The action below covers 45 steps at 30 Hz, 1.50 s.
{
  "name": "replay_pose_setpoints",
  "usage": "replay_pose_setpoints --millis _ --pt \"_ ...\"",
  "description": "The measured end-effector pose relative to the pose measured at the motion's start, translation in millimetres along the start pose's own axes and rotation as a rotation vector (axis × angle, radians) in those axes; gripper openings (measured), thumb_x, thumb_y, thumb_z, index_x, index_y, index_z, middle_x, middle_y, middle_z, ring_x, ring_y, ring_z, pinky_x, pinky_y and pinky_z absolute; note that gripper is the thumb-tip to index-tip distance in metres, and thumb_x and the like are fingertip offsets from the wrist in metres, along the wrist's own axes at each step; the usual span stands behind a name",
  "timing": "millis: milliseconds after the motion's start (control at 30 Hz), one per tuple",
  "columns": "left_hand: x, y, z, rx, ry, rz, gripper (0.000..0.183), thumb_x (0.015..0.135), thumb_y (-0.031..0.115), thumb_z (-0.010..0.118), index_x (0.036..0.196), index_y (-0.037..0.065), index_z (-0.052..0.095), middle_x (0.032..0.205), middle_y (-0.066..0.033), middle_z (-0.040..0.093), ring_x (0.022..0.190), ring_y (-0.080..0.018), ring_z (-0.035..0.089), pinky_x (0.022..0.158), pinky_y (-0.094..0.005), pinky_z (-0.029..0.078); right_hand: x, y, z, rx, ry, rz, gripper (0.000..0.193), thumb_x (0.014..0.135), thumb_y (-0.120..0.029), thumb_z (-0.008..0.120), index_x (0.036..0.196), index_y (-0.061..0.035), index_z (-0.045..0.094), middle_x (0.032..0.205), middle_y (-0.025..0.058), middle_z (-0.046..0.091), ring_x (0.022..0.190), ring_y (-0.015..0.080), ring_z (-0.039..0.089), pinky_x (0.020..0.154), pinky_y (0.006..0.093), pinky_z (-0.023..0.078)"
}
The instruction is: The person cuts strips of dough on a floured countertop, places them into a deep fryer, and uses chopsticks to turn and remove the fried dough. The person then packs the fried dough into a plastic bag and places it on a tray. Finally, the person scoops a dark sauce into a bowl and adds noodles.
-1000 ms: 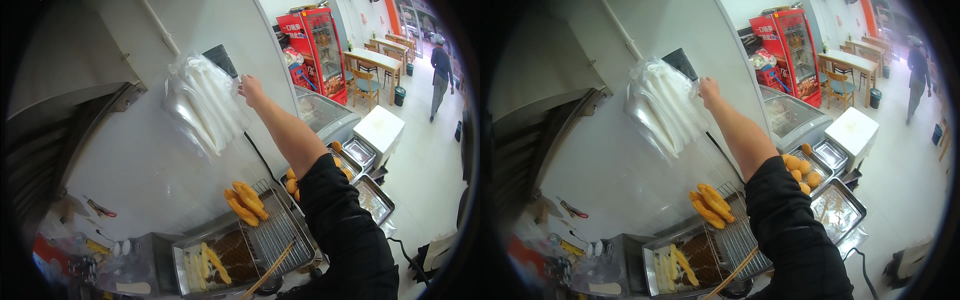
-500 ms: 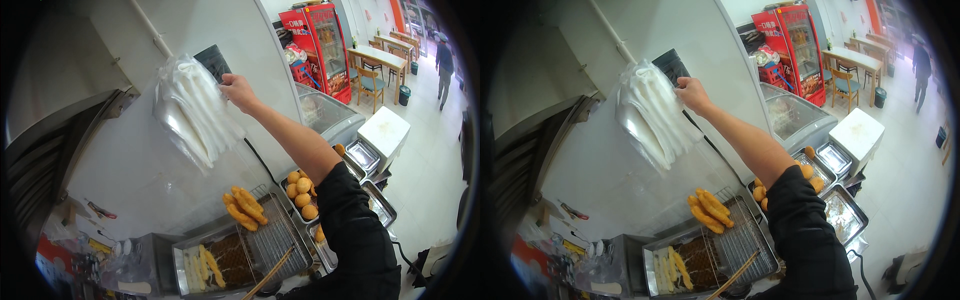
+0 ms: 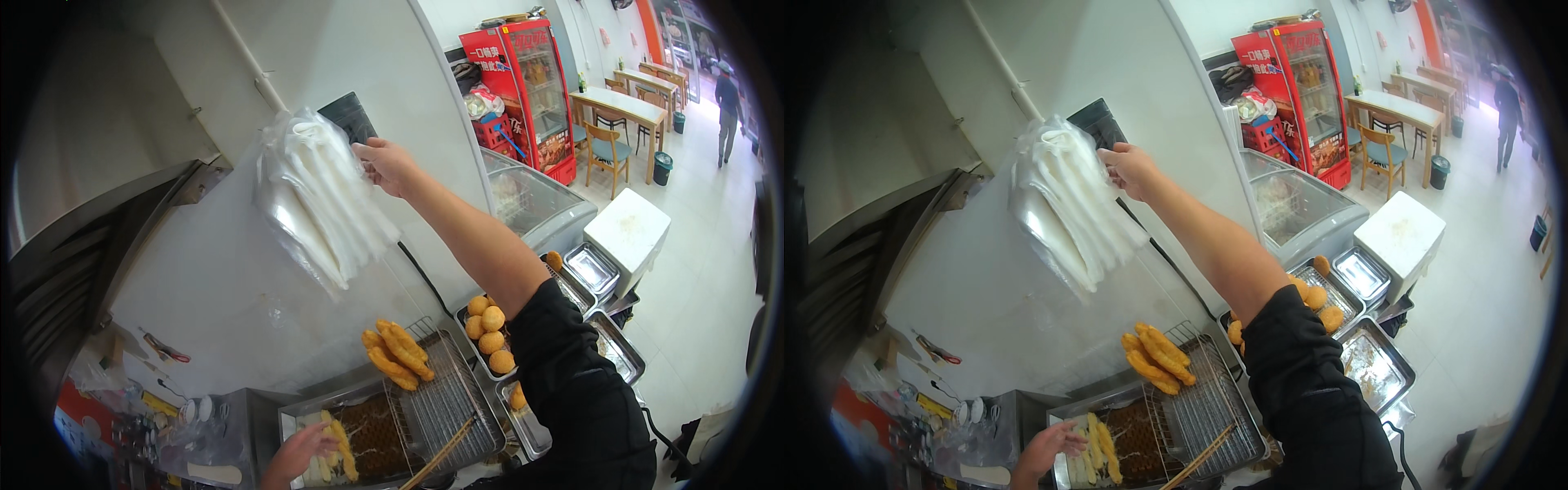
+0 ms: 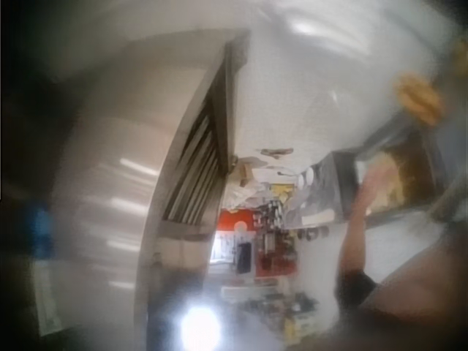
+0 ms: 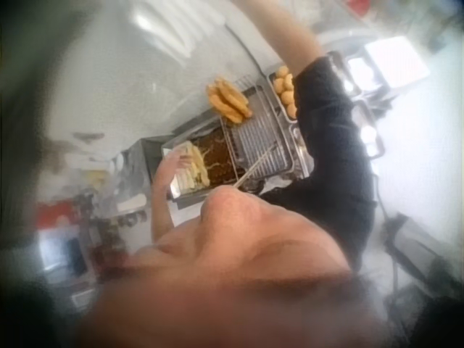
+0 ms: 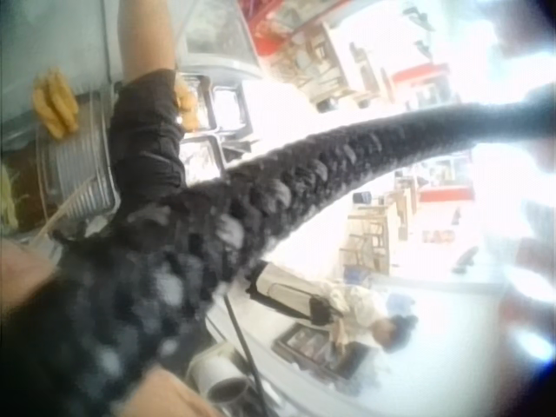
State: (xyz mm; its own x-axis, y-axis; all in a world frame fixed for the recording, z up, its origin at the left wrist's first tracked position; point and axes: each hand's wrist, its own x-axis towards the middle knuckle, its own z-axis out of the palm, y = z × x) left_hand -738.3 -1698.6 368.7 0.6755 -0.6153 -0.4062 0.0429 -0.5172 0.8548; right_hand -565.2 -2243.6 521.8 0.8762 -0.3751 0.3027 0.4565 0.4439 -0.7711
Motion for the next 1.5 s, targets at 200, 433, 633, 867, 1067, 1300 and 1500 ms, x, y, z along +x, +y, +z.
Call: replay_pose_setpoints --millis 200,433,633,867,1067,1300,1500 --pt "43 82 42 0.193 -0.114 0.041 0.055 0.108 0.033 0.045 0.15 -0.002 0.039 0.122 -0.0148 0.066 0.107 -0.0197 0.064 0.092 -0.0323 0.05 -3 -1 -1 -0.313 0.146 -0.117 0.031 0.089 -0.009 0.075 0.114 -0.0017 0.06 0.103 0.0069 0.062 0.089 0.0162 0.061 0.08 0.0368 0.051" --pt "87 153 64 0.184 -0.095 0.231 0.052 0.107 0.032 0.048 0.146 -0.002 0.045 0.114 -0.0116 0.068 0.099 -0.0171 0.065 0.088 -0.0304 0.051 -9 -5 16 0.022 0.145 -0.051 0.02 0.09 -0.01 0.075 0.095 -0.0012 0.057 0.09 0.0043 0.064 0.082 0.0186 0.061 0.074 0.0356 0.049" --pt "139 210 82 -0.073 0.371 0.587 0.05 0.106 0.034 0.053 0.139 -0.003 0.051 0.105 -0.0099 0.067 0.094 -0.0171 0.063 0.084 -0.0318 0.052 -68 9 15 -0.659 0.039 -0.819 0.027 0.091 -0.01 0.069 0.071 -0.0016 0.054 0.076 0.0077 0.059 0.068 0.0196 0.057 0.062 0.0356 0.045" --pt "192 216 141 -0.216 0.2 0.611 0.038 0.101 0.022 0.059 0.132 -0.001 0.057 0.097 -0.0086 0.066 0.083 -0.0164 0.064 0.073 -0.0305 0.054 -275 86 -20 -1.0 -0.412 -0.934 0.014 0.079 -0.011 0.073 0.076 -0.0054 0.061 0.086 0.0123 0.058 0.083 0.0315 0.062 0.07 0.0405 0.053" --pt "210 139 222 0.286 -0.113 0.446 0.029 0.103 0.026 0.054 0.107 0.001 0.068 0.068 -0.0032 0.063 0.062 -0.0119 0.058 0.057 -0.0319 0.046 -398 34 -130 -1.199 0.173 -0.616 0.029 0.08 -0.025 0.079 0.091 -0.0037 0.063 0.099 0.0168 0.063 0.089 0.0342 0.061 0.075 0.0422 0.049" --pt "210 108 318 0.19 -0.713 0.356 0.037 0.107 0.022 0.042 0.11 -0.004 0.068 0.077 -0.0066 0.067 0.071 -0.0157 0.066 0.065 -0.0295 0.054 -494 21 -225 -0.871 -0.034 0.125 0.035 0.087 -0.023 0.075 0.112 -0.0019 0.064 0.096 0.0134 0.07 0.084 0.021 0.067 0.078 0.035 0.054" --pt "221 84 402 0.28 -0.82 0.545 0.026 0.102 0.014 0.053 0.103 -0.005 0.071 0.077 -0.0059 0.068 0.072 -0.013 0.066 0.067 -0.0268 0.053 -631 57 -241 -0.591 0.239 0.256 0.02 0.089 -0.008 0.067 0.108 -0.0014 0.064 0.083 0.0051 0.068 0.076 0.0122 0.065 0.068 0.0286 0.053"
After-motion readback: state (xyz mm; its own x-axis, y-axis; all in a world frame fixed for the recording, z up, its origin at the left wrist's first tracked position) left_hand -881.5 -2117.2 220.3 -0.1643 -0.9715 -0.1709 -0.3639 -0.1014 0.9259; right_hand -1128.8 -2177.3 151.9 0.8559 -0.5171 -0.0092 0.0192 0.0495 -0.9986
